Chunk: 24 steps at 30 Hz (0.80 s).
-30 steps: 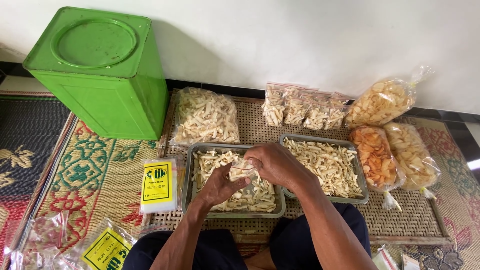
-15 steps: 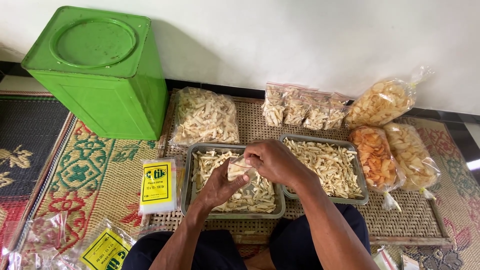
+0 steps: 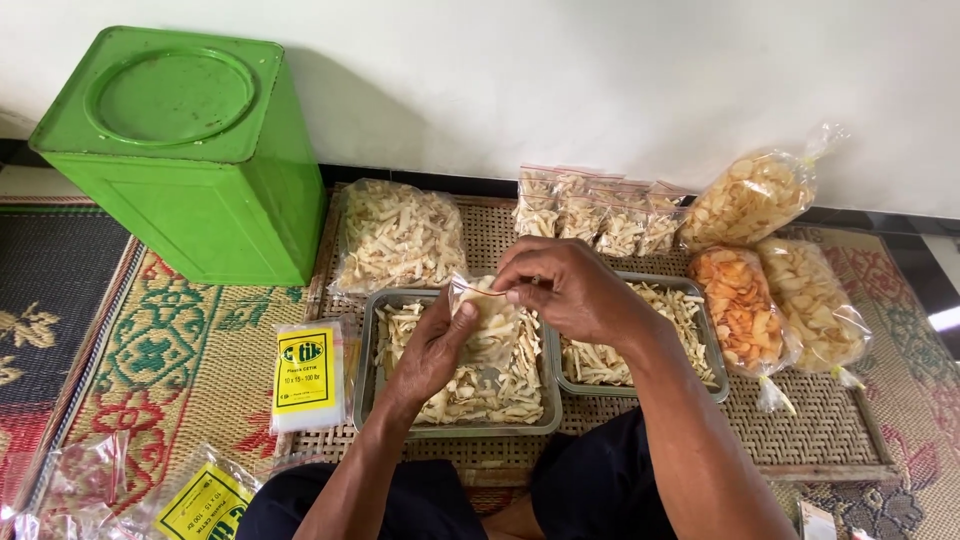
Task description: Packing small snack pieces from a metal tray into individual plastic bags while sitting on the floor.
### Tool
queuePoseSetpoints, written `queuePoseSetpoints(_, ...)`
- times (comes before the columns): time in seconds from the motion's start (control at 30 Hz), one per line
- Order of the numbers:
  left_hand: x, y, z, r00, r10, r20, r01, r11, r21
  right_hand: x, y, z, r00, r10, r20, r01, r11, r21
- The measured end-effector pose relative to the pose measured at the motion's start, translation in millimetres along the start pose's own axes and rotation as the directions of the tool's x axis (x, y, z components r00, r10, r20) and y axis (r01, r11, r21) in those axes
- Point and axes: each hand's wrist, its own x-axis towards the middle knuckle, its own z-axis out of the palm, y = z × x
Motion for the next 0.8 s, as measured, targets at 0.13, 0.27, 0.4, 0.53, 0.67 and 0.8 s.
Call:
queuePoseSetpoints(0.13,17.5,-9.5,8.2,0.984,0.180,-0.011,-0.181,0.980,-0.081,-12.1,-10.1,-13.5,1.000,0.006,-0.027,-0.007,0.999,-0.041)
queuePoseSetpoints(0.27,13.0,-16.0,18.1,0.977,0.199,-0.079,-0.204,0.977,-0.068,-29.1,-14.5,-25.0,0.999,-0.025,-0.044,0.023,0.998,-0.054)
queuePoseSetpoints(0.4,11.1,-25.1,26.4,0.948,0.268,-0.170,-0.262,0.963,0.058,-45.0,-18.3,-32.2,0.998,-0.051,-0.032,0.050,0.998,-0.043)
queuePoseSetpoints(0.53,1.5,-16.8,42.8,0.933,0.282,-0.223,-0.273,0.959,0.072,-53.6,-13.0,-28.6,0.996,-0.082,-0.029,0.083,0.997,0.011)
queuePoseSetpoints(0.67,-1.6,-8.0,51.9,0.935,0.208,-0.286,-0.207,0.978,0.032,-59.0,-15.7,-29.3,0.991,-0.101,-0.085,0.102,0.995,0.009)
queuePoseSetpoints(0.8,-6.6,18.7,70.4,0.882,0.315,-0.349,-0.308,0.948,0.077,-66.4,-18.5,-33.6,0.996,-0.062,-0.057,0.061,0.998,-0.017)
